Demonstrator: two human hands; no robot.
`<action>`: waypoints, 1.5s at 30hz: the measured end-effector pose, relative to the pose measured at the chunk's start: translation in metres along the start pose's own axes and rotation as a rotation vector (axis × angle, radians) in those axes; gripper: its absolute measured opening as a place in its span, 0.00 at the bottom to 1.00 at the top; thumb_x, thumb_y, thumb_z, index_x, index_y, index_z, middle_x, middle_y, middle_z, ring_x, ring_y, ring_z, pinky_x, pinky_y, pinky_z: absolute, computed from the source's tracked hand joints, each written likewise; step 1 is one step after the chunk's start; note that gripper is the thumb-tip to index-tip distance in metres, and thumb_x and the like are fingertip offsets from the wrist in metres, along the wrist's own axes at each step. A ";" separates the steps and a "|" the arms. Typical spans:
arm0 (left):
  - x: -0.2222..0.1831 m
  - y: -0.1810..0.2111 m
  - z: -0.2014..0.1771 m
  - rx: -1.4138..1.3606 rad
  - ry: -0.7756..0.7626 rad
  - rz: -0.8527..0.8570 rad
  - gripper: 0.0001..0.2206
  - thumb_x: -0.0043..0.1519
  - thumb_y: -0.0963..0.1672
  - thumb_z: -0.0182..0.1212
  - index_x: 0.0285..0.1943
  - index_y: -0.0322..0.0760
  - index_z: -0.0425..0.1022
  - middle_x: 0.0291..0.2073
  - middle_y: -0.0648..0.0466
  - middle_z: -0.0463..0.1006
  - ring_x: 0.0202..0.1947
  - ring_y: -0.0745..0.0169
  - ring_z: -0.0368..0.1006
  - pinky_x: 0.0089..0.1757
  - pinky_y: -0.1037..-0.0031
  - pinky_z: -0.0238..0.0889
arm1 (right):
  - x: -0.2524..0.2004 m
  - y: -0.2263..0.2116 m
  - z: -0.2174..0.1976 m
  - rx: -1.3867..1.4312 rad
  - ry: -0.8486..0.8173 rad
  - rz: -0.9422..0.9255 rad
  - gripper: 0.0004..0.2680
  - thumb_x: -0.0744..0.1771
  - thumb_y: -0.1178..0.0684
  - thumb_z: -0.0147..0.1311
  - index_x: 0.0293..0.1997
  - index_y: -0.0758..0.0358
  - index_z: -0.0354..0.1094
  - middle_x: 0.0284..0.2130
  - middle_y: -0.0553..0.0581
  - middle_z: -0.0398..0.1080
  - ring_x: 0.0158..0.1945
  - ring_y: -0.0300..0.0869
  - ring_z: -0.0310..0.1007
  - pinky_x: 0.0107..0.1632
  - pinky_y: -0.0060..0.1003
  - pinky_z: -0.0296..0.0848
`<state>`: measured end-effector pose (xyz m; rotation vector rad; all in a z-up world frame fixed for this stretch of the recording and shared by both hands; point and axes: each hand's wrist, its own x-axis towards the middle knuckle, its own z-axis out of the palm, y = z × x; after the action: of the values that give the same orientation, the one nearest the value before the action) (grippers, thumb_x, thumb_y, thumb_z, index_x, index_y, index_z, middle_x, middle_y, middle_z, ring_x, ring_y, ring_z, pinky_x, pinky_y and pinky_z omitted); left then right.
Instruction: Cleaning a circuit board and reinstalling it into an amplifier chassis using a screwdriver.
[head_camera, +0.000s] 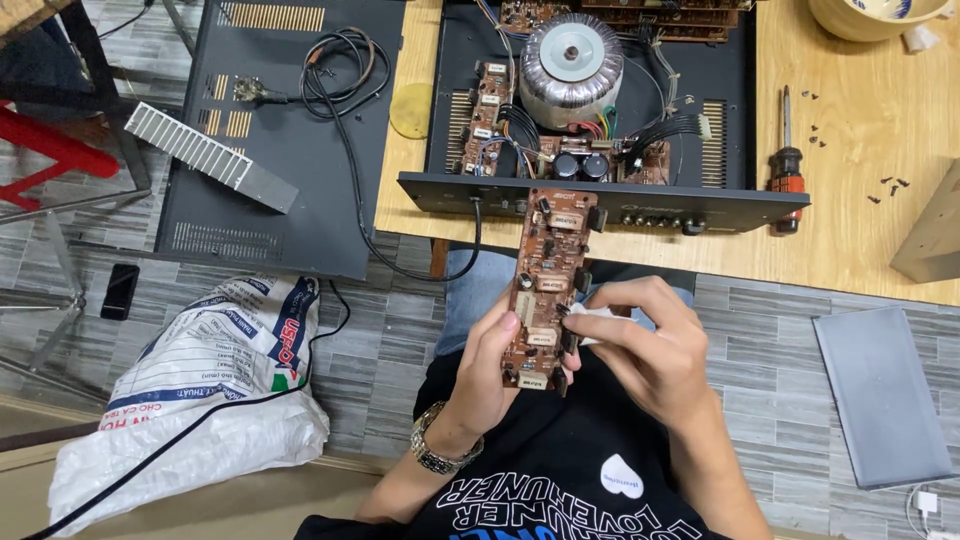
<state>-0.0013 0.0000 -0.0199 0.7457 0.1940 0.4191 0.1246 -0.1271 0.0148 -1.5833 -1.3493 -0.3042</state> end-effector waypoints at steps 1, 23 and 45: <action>0.001 0.003 0.002 0.000 0.000 0.001 0.29 0.68 0.45 0.46 0.75 0.19 0.53 0.41 0.26 0.76 0.32 0.39 0.80 0.31 0.57 0.79 | 0.001 0.000 0.000 0.000 0.000 -0.001 0.05 0.67 0.54 0.59 0.42 0.52 0.81 0.37 0.56 0.75 0.32 0.50 0.71 0.38 0.44 0.75; -0.006 0.010 0.011 0.450 -0.104 -0.334 0.17 0.67 0.44 0.42 0.61 0.28 0.60 0.45 0.38 0.79 0.30 0.54 0.79 0.33 0.66 0.74 | -0.036 0.018 -0.018 0.485 0.004 0.497 0.15 0.69 0.39 0.46 0.42 0.64 0.66 0.37 0.53 0.71 0.37 0.42 0.67 0.43 0.35 0.65; 0.003 0.011 0.021 0.902 -0.293 -0.065 0.16 0.66 0.42 0.45 0.61 0.28 0.64 0.61 0.44 0.70 0.58 0.52 0.75 0.55 0.64 0.72 | -0.079 0.086 -0.168 -0.129 0.180 0.891 0.11 0.71 0.53 0.48 0.38 0.66 0.78 0.23 0.55 0.71 0.25 0.39 0.69 0.31 0.32 0.70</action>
<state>0.0052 -0.0044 0.0032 1.6687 0.1241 0.1361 0.2361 -0.2974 -0.0062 -2.0386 -0.4038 0.0232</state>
